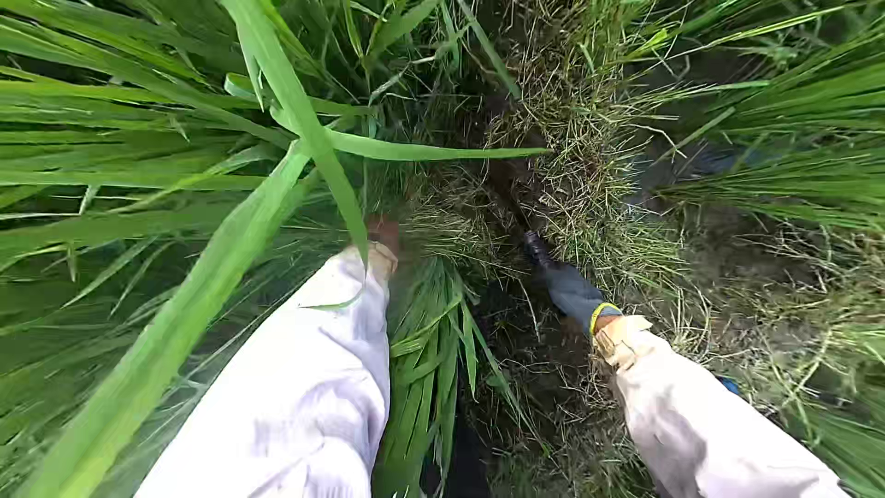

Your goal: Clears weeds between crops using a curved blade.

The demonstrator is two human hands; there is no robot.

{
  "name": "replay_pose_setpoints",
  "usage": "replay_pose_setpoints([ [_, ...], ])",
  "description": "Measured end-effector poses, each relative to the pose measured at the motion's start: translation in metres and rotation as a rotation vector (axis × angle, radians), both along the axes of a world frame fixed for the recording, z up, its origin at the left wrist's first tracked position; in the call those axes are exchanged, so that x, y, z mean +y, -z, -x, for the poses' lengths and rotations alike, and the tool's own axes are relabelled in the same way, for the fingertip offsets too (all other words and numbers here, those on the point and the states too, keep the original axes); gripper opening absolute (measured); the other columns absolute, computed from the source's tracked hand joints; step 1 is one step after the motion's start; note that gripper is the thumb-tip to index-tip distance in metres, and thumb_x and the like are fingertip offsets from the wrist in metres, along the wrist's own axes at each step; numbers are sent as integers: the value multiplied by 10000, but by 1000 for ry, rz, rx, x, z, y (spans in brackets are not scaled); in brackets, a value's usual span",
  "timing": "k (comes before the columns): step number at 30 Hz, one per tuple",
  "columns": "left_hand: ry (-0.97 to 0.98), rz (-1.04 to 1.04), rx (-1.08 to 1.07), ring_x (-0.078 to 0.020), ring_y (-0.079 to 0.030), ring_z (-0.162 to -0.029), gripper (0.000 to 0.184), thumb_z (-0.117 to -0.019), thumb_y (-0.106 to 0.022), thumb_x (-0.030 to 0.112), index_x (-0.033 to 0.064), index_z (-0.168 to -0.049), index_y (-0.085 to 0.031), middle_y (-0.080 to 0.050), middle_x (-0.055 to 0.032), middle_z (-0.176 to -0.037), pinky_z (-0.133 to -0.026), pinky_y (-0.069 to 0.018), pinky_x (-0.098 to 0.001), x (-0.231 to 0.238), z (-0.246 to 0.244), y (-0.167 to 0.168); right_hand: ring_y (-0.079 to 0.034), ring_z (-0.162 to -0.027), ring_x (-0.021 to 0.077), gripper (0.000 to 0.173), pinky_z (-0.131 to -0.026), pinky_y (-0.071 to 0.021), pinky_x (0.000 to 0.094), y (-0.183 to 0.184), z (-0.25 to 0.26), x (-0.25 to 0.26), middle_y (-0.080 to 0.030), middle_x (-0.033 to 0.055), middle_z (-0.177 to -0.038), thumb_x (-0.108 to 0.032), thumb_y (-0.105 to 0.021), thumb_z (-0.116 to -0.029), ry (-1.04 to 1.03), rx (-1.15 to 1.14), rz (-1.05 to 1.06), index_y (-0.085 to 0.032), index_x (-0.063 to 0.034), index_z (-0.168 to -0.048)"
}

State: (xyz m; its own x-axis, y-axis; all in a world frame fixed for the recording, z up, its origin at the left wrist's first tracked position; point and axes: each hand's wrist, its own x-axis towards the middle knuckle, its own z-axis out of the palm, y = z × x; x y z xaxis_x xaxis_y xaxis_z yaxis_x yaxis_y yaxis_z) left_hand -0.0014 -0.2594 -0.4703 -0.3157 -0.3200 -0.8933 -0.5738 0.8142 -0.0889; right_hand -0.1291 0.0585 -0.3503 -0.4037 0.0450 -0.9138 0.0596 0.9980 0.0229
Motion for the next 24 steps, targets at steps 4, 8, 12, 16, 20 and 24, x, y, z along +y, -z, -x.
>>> replay_pose_setpoints([
  [4,-100,-23,104,-494,-646,-1133,291,-1007,-595,204,17,-1202,-701,-693,-275,-1182,-941,-493,-707,20,-33,10,-638,-722,256,552,-644,-543,506,-56,38,-63,-657,105,-879,-611,-542,-995,257,307,292,-574,-171,-1327],
  [8,-345,-43,49,-475,-631,-1183,346,-1041,-544,274,7,-1182,-713,-687,-272,-1215,-982,-473,-698,30,-25,-5,-694,-783,223,590,-695,-608,455,-7,54,-80,-697,82,-971,-605,-591,-969,355,274,318,-558,-183,-1381],
  [12,55,-52,140,-477,-668,-1038,222,-972,-634,199,14,-1044,-734,-708,-255,-1067,-849,-525,-683,24,-12,-33,-677,-1068,353,614,-911,-531,635,28,-49,80,-702,178,-1168,-612,-398,-1033,123,-76,-3,-644,-126,-1316],
  [16,648,-133,218,-462,-486,-1351,199,-924,-693,134,16,-1071,-758,-614,-216,-1372,-1159,-283,-693,35,64,-78,-703,-1019,325,628,-871,-552,641,-41,-97,128,-725,123,-1119,-695,-395,-999,175,-102,-168,-608,-234,-1368],
  [20,695,-309,325,-492,-190,-1542,536,-835,-814,255,63,-1318,-686,-317,-203,-1657,-1247,-126,-682,74,138,-15,-714,-932,328,619,-790,-567,621,-76,-80,115,-730,122,-1059,-632,-505,-983,248,65,-161,-493,-270,-1485],
  [24,191,-256,329,-479,-255,-1523,1421,-443,-1010,529,98,-1608,-322,-176,-219,-1701,-1189,-248,-707,134,106,118,-714,-829,249,602,-733,-591,535,-75,-55,112,-733,73,-974,-577,-608,-953,341,181,-53,-554,-214,-1430],
])
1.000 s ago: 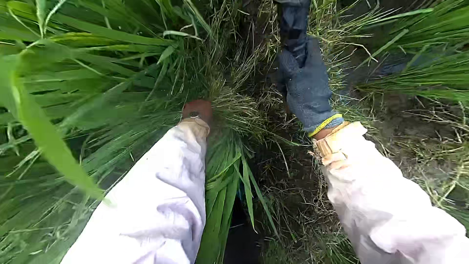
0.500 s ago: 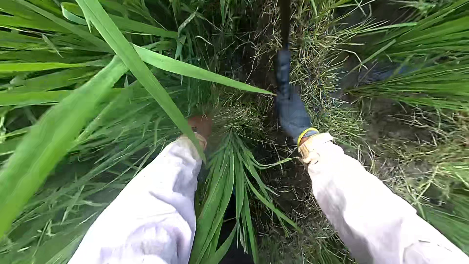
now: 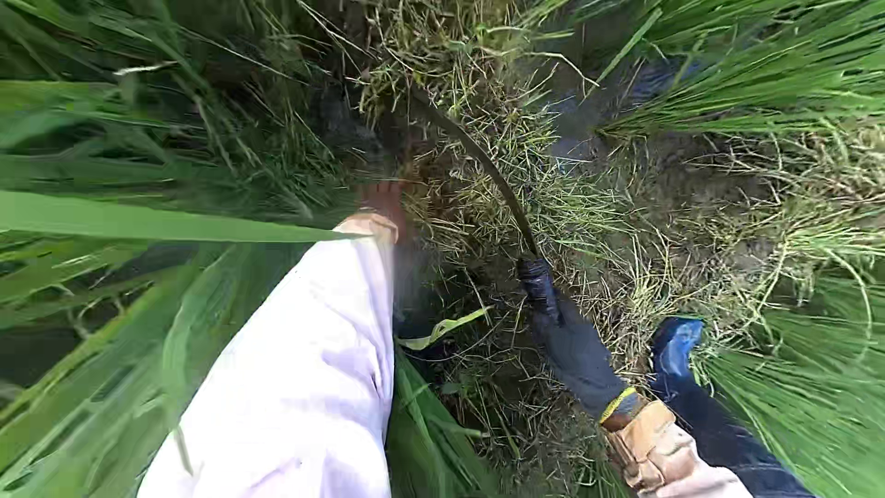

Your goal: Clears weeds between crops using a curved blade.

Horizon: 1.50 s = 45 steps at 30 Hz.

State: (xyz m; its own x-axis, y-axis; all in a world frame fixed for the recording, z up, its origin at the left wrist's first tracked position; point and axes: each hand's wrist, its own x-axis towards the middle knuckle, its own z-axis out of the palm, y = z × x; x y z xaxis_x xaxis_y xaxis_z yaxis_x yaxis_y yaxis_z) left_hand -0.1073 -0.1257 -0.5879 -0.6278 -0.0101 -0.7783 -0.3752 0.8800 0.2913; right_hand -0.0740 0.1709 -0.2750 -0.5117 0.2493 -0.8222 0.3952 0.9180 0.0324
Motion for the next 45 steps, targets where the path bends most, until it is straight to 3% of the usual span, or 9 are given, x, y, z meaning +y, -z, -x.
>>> replay_pose_setpoints([
  [2,-136,4,-181,-545,-353,-1447,1419,-547,-1009,461,36,-1630,-195,-223,-298,-1657,-1087,-357,-757,30,-31,26,-696,-797,179,579,-710,-598,466,7,6,4,-720,33,-949,-530,-658,-932,18,71,120,-588,-171,-1380],
  [7,32,179,-432,-520,-632,-1126,379,-917,-722,220,-75,-1152,-678,-663,-321,-1188,-910,-509,-709,63,-73,5,-662,-712,133,565,-582,-583,401,35,22,-55,-693,-1,-911,-420,-743,-908,91,126,465,-548,-250,-1411],
  [10,141,149,-468,-492,-644,-1115,359,-901,-721,210,-60,-1136,-691,-675,-298,-1173,-895,-525,-691,58,-80,-33,-661,-683,280,629,-524,-542,522,57,29,-76,-678,98,-909,-573,-635,-958,5,35,413,-425,-311,-1489],
  [15,302,109,-454,-469,-651,-1093,328,-847,-774,274,42,-1077,-744,-695,-243,-1154,-854,-538,-690,28,-120,-101,-679,-1118,355,632,-942,-532,646,73,-41,27,-695,163,-1218,-628,-316,-1046,-193,-411,10,-570,-174,-1405],
  [21,301,126,-593,-445,-655,-1114,277,-905,-721,243,30,-1081,-744,-699,-230,-1172,-888,-537,-668,14,-186,-148,-697,-1032,349,558,-878,-545,628,-17,-12,-38,-711,146,-1143,-591,-429,-1043,-210,-285,57,-532,-226,-1453],
  [25,154,111,-571,-459,-634,-1163,260,-981,-622,202,35,-1152,-726,-690,-230,-1209,-949,-510,-675,5,-221,-171,-695,-897,393,545,-729,-541,672,24,-2,-56,-710,168,-1046,-625,-476,-1010,-167,-122,148,-503,-290,-1439],
  [28,191,176,-581,-441,-680,-1059,254,-917,-687,260,49,-1044,-749,-722,-213,-1104,-863,-543,-680,-13,-222,-186,-668,-1121,423,570,-926,-505,706,41,-33,24,-690,205,-1236,-576,-386,-1046,-323,-409,24,-568,-199,-1434],
  [34,248,155,-539,-463,-670,-1104,361,-873,-743,313,36,-1105,-734,-712,-230,-1167,-883,-530,-707,-20,-183,-265,-687,-1084,384,590,-900,-526,691,-113,-47,101,-706,161,-1193,-614,-494,-978,-212,-401,-52,-528,-256,-1446],
  [45,745,55,-110,-495,-686,-1008,444,-844,-806,375,4,-1070,-713,-710,-280,-1054,-808,-538,-714,155,-31,-468,-633,-691,137,427,-608,-573,335,-382,-126,191,-647,27,-903,-533,-501,-1047,1165,672,446,-572,-236,-1346],
])
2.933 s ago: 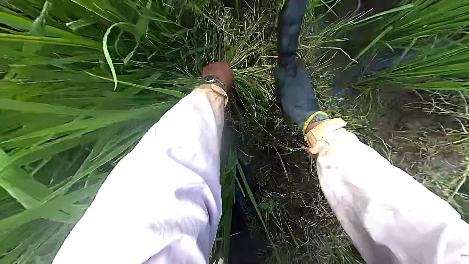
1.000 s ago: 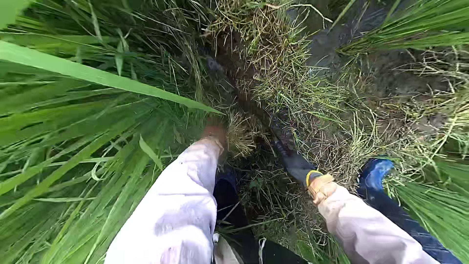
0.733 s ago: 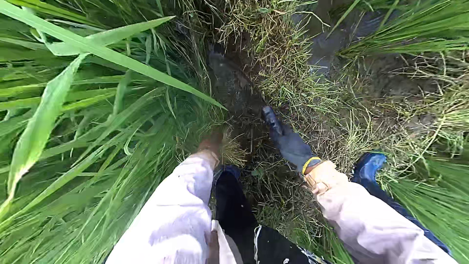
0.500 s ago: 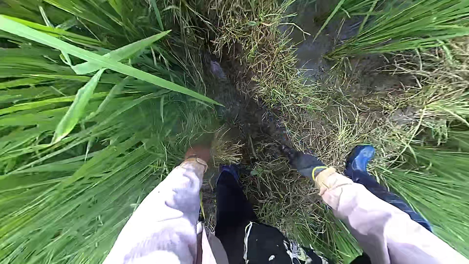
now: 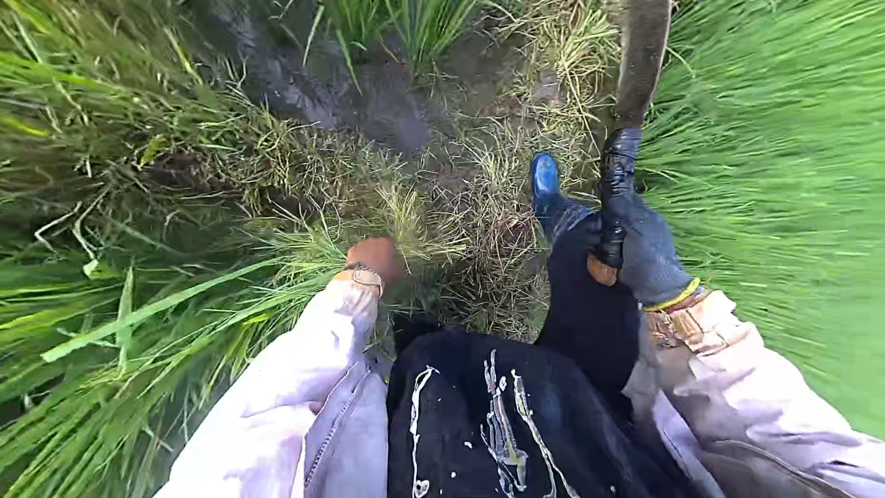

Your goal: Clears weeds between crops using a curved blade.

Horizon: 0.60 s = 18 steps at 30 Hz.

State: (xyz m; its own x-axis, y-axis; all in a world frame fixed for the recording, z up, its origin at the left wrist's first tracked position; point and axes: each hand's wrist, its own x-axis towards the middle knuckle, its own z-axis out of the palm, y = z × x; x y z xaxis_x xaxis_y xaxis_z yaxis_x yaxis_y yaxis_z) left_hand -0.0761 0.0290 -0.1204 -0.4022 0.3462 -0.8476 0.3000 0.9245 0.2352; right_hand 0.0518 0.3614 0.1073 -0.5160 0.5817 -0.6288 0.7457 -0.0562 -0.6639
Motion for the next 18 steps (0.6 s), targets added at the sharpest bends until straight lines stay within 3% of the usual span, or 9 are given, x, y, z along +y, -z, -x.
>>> replay_pose_setpoints([
  [4,155,-96,23,-466,-698,-974,386,-851,-760,337,19,-1063,-711,-719,-252,-1027,-776,-547,-688,97,3,-41,-597,-628,142,403,-558,-545,325,-5,-63,13,-613,32,-804,-506,-461,-1066,340,176,25,-614,-154,-1187],
  [7,70,-192,-71,-469,-684,-1034,434,-876,-736,333,11,-1165,-701,-711,-264,-1092,-826,-538,-691,171,-15,-62,-580,-625,108,424,-590,-549,298,-2,-81,29,-585,-2,-767,-487,-373,-1094,430,279,95,-614,-155,-1201],
  [9,-20,-284,-84,-461,-686,-1035,497,-841,-765,330,41,-1235,-672,-709,-254,-1112,-824,-546,-678,210,-36,-53,-563,-629,93,406,-607,-542,291,5,-79,40,-573,-18,-767,-459,-343,-1108,442,343,154,-601,-155,-1185],
  [11,-70,-321,-19,-459,-636,-1166,781,-746,-855,340,78,-1418,-558,-646,-244,-1307,-927,-509,-689,241,-64,-18,-578,-641,83,388,-616,-553,283,11,-73,46,-593,-28,-780,-442,-362,-1108,437,342,151,-615,-160,-1193],
  [13,-71,-284,-19,-484,-380,-1452,1198,-637,-939,413,138,-1618,-309,-346,-229,-1628,-1117,-316,-758,254,-79,9,-575,-639,81,369,-613,-553,283,16,-67,52,-586,-39,-776,-448,-367,-1107,416,326,157,-611,-173,-1132],
  [14,-43,-286,-37,-492,-281,-1507,1244,-633,-949,418,161,-1637,-262,-227,-211,-1687,-1145,-250,-778,251,-75,11,-573,-640,77,363,-613,-551,277,18,-63,56,-580,-45,-776,-447,-365,-1108,395,324,162,-608,-178,-1129],
  [15,-20,-310,-51,-492,-251,-1519,1203,-653,-952,391,181,-1632,-286,-202,-197,-1699,-1148,-242,-777,241,-69,8,-581,-639,76,361,-613,-557,274,19,-60,59,-585,-45,-772,-442,-368,-1108,385,322,173,-612,-178,-1126],
  [18,-37,-385,-6,-437,-341,-1497,922,-772,-882,367,218,-1566,-437,-360,-153,-1645,-1147,-311,-729,167,-44,1,-603,-638,79,320,-608,-568,272,21,-47,62,-611,-40,-763,-421,-433,-1098,349,273,139,-634,-176,-1053],
])
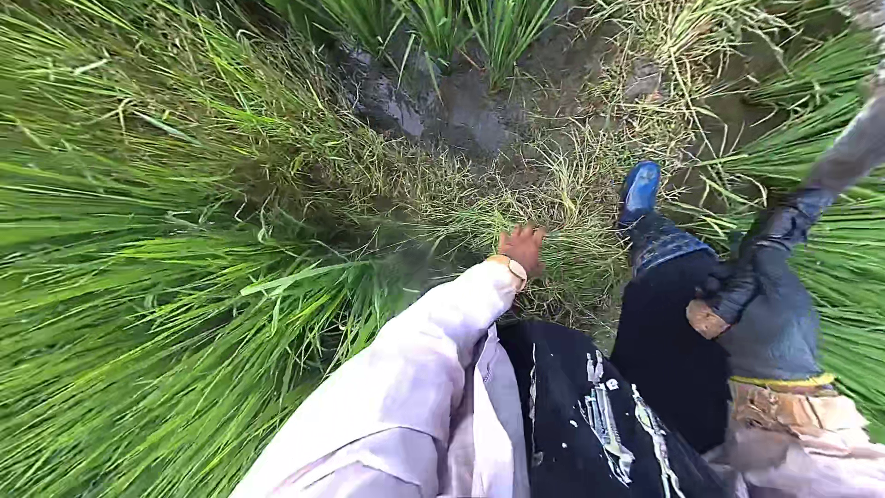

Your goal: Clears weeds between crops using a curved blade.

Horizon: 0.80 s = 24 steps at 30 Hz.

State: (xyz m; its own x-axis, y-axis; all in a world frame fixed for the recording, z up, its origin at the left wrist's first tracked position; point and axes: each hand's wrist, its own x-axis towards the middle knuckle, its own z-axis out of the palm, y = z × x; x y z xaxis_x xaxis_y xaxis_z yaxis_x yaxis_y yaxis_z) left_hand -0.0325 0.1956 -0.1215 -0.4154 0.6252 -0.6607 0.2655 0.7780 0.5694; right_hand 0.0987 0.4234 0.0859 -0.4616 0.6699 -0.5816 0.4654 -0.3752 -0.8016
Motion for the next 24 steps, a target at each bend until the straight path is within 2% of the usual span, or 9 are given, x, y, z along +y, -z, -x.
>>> replay_pose_setpoints([
  [3,-156,171,46,-417,-463,-1420,764,-856,-795,423,188,-1521,-501,-488,-164,-1555,-1100,-403,-686,-123,10,16,-632,-687,98,217,-647,-586,304,-4,13,-4,-630,-29,-830,-325,-548,-1046,-197,-136,-94,-600,-153,-1167],
  [6,-401,475,-28,-486,-570,-1284,757,-870,-766,481,170,-1510,-510,-583,-243,-1429,-1012,-461,-732,-270,-13,12,-639,-700,80,333,-630,-578,291,-19,33,-14,-654,-21,-887,-324,-654,-971,-375,-315,-170,-605,-168,-1261],
  [9,-743,632,-104,-464,-600,-1263,723,-901,-726,492,148,-1500,-514,-628,-239,-1372,-1045,-459,-704,-401,-65,-25,-623,-726,71,401,-642,-556,294,-38,50,-22,-670,-23,-963,-393,-672,-962,-466,-388,-253,-593,-217,-1314],
  [12,-1080,673,-173,-427,-576,-1307,613,-980,-687,425,75,-1459,-533,-630,-245,-1363,-1116,-417,-623,-488,-120,-85,-674,-744,88,440,-669,-597,299,-41,59,-3,-687,-17,-1015,-370,-645,-985,-465,-190,-294,-535,-189,-1371],
  [15,-1302,722,-169,-400,-593,-1290,605,-976,-687,441,69,-1434,-557,-631,-237,-1361,-1096,-445,-609,-572,-221,-75,-669,-765,72,413,-675,-594,269,-41,56,27,-651,-22,-1175,-333,-564,-1040,-497,-76,-316,-472,-190,-1416],
  [18,-1303,761,-217,-355,-647,-1214,644,-932,-644,614,115,-1339,-644,-687,-182,-1283,-1023,-508,-612,-623,-321,-40,-621,-702,64,458,-644,-568,284,-50,72,4,-656,-36,-1075,-407,-624,-983,-363,-215,-482,-517,-228,-1391],
  [21,-1261,731,-330,-330,-663,-1180,583,-966,-600,613,117,-1257,-693,-711,-161,-1231,-1004,-510,-586,-601,-350,-59,-588,-751,116,584,-667,-543,386,-39,78,-21,-618,18,-1084,-442,-627,-948,-503,-369,-565,-443,-276,-1477],
  [22,-1227,715,-334,-311,-668,-1177,545,-984,-582,588,124,-1244,-702,-717,-146,-1226,-1009,-513,-567,-589,-352,-68,-621,-784,195,591,-687,-555,475,-33,83,-33,-640,81,-1104,-434,-642,-933,-578,-445,-624,-459,-266,-1470],
  [24,-1121,669,-363,-295,-651,-1212,484,-1029,-552,521,125,-1267,-698,-707,-138,-1264,-1049,-490,-540,-563,-339,-104,-664,-1006,440,629,-810,-513,710,-20,89,-63,-644,247,-1241,-419,-616,-984,-830,-661,-724,-374,-274,-1546],
])
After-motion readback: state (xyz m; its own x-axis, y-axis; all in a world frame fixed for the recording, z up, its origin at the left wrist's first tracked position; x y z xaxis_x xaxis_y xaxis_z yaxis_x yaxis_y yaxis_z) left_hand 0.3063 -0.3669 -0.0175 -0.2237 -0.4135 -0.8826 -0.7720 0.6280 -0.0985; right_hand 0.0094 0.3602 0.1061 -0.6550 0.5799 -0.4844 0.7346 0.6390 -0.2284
